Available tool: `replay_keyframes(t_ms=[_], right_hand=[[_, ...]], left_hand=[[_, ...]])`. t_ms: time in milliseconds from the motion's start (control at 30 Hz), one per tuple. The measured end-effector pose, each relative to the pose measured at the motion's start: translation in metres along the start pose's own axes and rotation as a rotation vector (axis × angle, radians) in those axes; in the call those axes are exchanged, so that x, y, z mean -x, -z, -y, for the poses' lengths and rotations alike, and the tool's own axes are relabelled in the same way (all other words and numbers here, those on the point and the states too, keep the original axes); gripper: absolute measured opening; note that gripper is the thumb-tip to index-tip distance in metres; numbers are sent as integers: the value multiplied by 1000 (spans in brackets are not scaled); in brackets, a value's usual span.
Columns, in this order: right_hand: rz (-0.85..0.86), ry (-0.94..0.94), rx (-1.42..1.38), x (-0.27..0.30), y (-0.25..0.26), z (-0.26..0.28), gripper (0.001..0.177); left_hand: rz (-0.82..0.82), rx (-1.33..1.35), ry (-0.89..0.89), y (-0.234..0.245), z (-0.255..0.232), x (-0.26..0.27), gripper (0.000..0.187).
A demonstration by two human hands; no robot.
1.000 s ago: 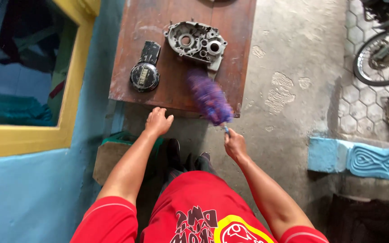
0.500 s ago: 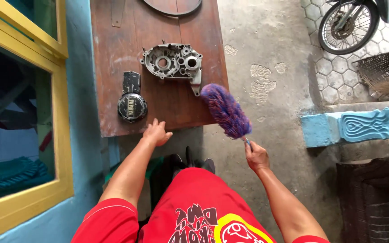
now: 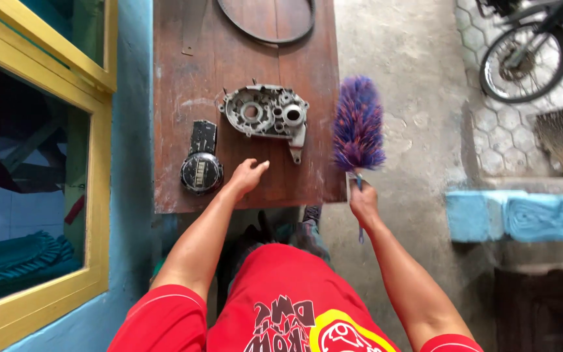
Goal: Cleaning engine parts and a small cabinet with a duster.
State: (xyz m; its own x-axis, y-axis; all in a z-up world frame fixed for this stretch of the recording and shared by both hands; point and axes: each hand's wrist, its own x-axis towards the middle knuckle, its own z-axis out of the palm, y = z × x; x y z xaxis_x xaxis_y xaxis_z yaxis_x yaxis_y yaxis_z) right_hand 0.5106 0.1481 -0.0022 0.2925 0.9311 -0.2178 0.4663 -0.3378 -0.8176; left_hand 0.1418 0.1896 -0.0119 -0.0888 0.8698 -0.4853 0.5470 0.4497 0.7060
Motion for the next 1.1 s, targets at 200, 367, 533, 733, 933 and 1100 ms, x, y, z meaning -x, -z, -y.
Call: replay_keyframes(t_ms=[200, 367, 533, 733, 933, 1100], right_hand=[[153, 292, 104, -126, -61, 64, 32], [287, 552, 43, -185, -96, 169, 28], [524, 534, 75, -215, -129, 209, 31], [632, 481, 178, -222, -149, 200, 32], [606, 410, 116, -205, -143, 192, 32], [498, 305, 11, -187, -156, 166, 33]], left_hand=[[-199, 613, 358, 4, -92, -12, 94], [-396, 905, 422, -34, -71, -54, 92], [-516, 1018, 323, -38, -78, -50, 69], [-570, 1165, 198, -44, -52, -70, 32], [-445, 1236, 237, -12, -46, -71, 28], [-342, 984, 341, 36, -43, -85, 34]])
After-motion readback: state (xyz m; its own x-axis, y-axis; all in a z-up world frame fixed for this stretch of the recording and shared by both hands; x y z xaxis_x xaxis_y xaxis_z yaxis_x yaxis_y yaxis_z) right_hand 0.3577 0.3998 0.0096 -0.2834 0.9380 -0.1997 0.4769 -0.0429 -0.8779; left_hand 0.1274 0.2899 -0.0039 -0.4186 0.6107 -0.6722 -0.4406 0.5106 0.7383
